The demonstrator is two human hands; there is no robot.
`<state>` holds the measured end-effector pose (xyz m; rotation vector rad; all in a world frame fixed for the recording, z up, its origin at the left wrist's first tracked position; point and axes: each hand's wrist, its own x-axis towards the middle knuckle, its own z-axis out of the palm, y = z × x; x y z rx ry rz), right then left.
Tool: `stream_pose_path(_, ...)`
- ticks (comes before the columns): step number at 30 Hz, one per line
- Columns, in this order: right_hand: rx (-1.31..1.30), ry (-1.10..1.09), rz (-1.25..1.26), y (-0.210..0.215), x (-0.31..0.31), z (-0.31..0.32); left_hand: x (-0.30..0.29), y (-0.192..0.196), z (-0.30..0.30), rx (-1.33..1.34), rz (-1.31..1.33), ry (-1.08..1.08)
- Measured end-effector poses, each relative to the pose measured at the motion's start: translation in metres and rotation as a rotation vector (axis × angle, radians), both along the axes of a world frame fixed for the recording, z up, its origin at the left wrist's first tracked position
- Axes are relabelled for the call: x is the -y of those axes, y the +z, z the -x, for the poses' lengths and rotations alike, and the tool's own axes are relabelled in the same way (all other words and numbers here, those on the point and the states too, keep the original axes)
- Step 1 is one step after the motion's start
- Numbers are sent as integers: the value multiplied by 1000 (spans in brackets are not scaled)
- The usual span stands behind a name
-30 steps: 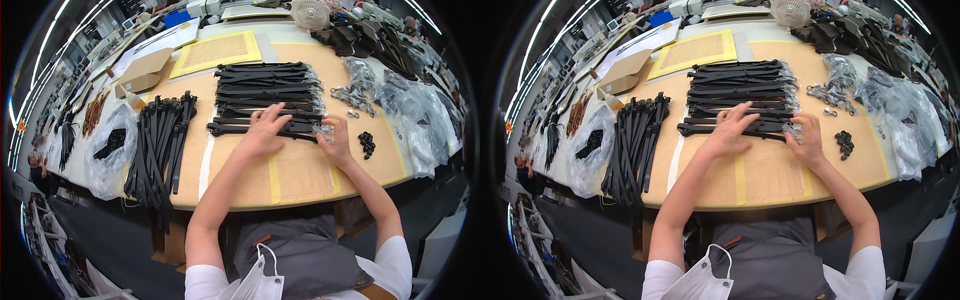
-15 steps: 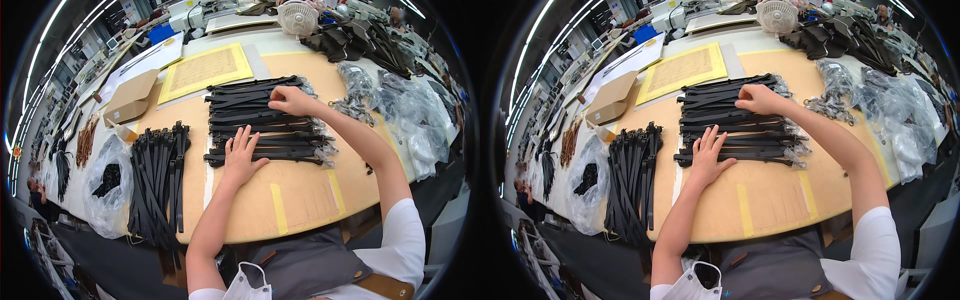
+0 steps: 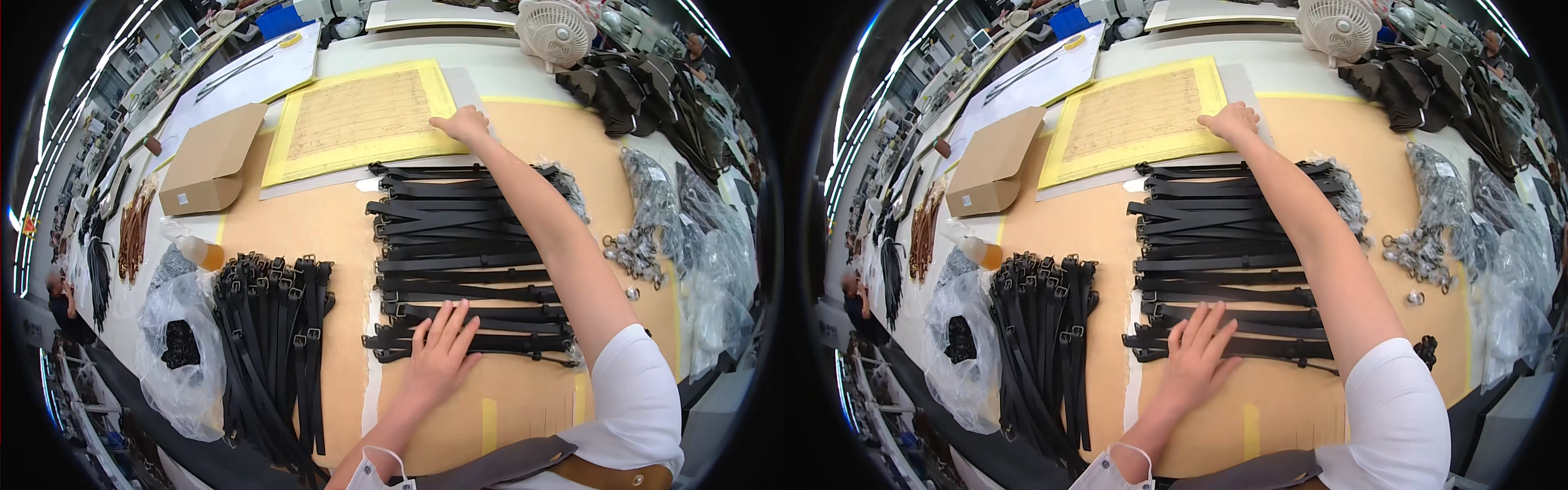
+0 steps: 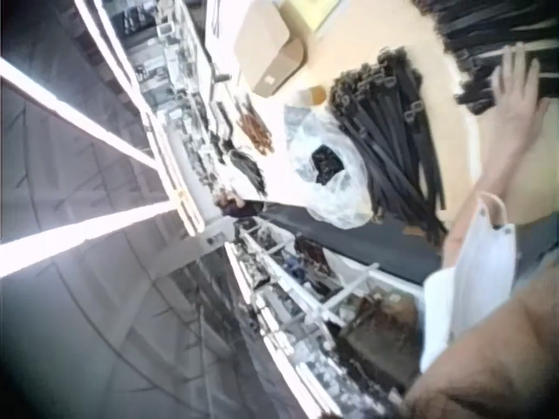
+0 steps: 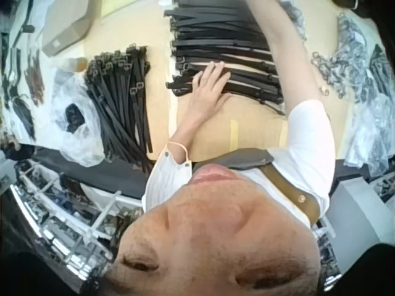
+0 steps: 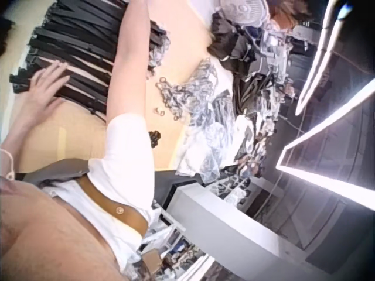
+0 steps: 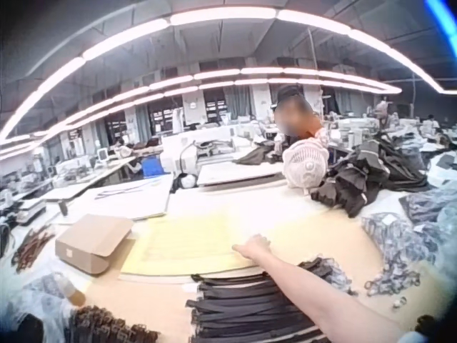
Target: The person assembles black fabric straps by inserting small black plastic clips into the ends of the straps. They pick up a strap, slide a clip onto it, and place the finished unit on a growing pile on the table. The process is repeated continuously throughout the video.
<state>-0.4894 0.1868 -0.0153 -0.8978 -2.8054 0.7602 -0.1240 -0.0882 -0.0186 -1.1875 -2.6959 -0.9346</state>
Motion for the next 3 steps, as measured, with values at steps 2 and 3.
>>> stream_pose_path(2, 147, 42, -4, 8, 5, 9, 0, -4, 6, 46, -2, -23)
stream_pose_path(3, 211, 67, -3, 24, 11, 12, 1, -3, 7, 48, 26, -28)
